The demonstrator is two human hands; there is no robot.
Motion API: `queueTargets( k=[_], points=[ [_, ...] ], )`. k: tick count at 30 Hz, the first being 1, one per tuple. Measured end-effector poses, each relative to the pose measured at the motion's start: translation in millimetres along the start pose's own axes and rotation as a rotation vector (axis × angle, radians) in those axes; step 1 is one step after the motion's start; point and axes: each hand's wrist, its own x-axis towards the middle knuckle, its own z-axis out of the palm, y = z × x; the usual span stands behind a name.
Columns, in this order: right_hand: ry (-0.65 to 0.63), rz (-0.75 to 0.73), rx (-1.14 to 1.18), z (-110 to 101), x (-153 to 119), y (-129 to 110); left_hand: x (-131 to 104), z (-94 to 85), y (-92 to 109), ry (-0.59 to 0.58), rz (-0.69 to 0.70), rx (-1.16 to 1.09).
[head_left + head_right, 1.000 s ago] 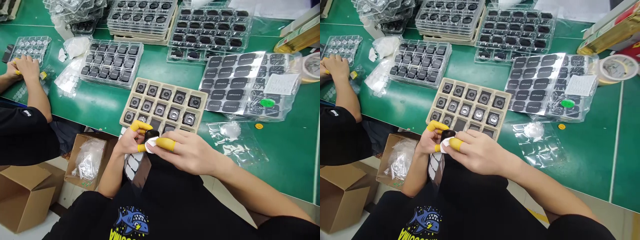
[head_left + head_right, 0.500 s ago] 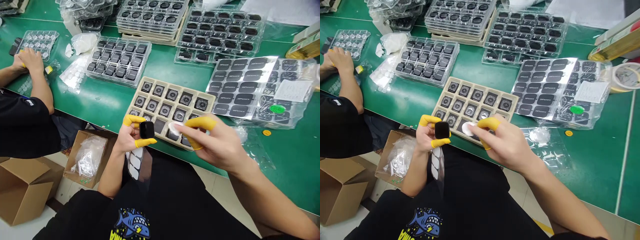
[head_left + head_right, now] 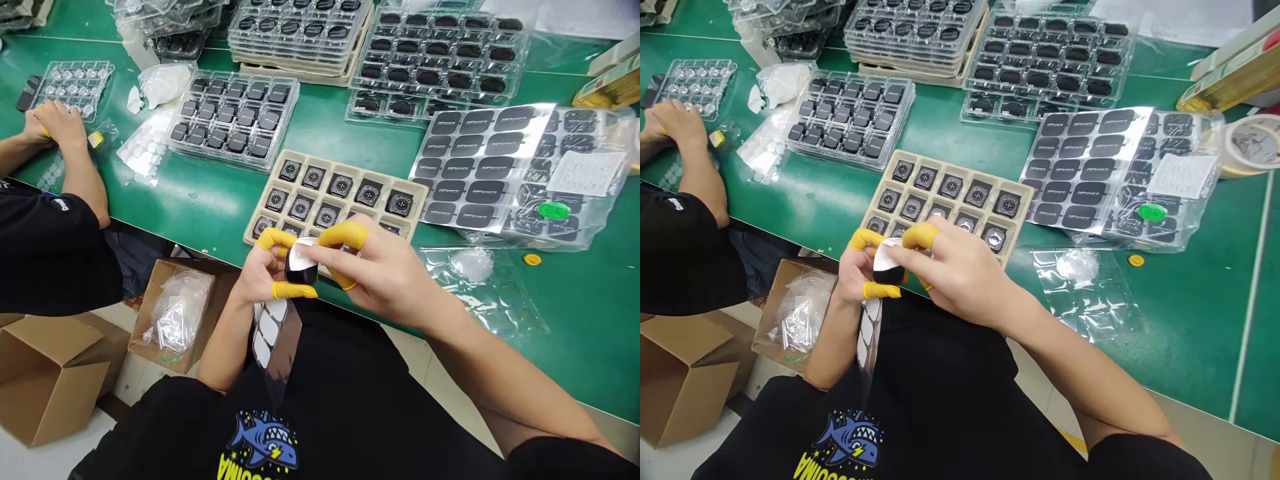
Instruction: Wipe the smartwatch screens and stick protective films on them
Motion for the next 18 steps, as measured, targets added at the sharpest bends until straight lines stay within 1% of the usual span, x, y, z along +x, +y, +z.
queueTargets(
  k=[4, 7, 9, 11, 14, 16, 18],
  points=[
    [-0.107, -0.061, -0.008, -0.7, 0.3, -0.2, 5.5, 0.1, -1.9, -0.011, -0.043, 0.001],
    [-0.173, -0.146, 0.055, -2.6, 4.3, -1.3, 8.3, -1.2, -7.2, 0.039, -0.049, -0.007],
    [-0.216, -0.205, 0.085, -8.2, 7.9, 0.0, 8.6, -3.0, -10.7, 0.050, -0.063, -0.026],
    [-0.275, -0.237, 0.078, -18.8, 8.4, 4.2, 7.3, -5.3, -11.9, 0.032, -0.075, -0.029],
    [-0.334, -0.200, -0.006, -40.7, -1.0, 14.5, 3.2, -8.1, -7.7, 0.019, -0.058, -0.021],
    [-0.296, -0.129, -0.085, -53.6, -12.0, 20.4, 0.1, -8.2, -2.2, 0.017, -0.039, -0.009],
    [-0.213, -0.030, -0.135, -60.7, -21.9, 22.4, -1.8, -6.4, 3.2, 0.004, -0.023, 0.012]
  ],
)
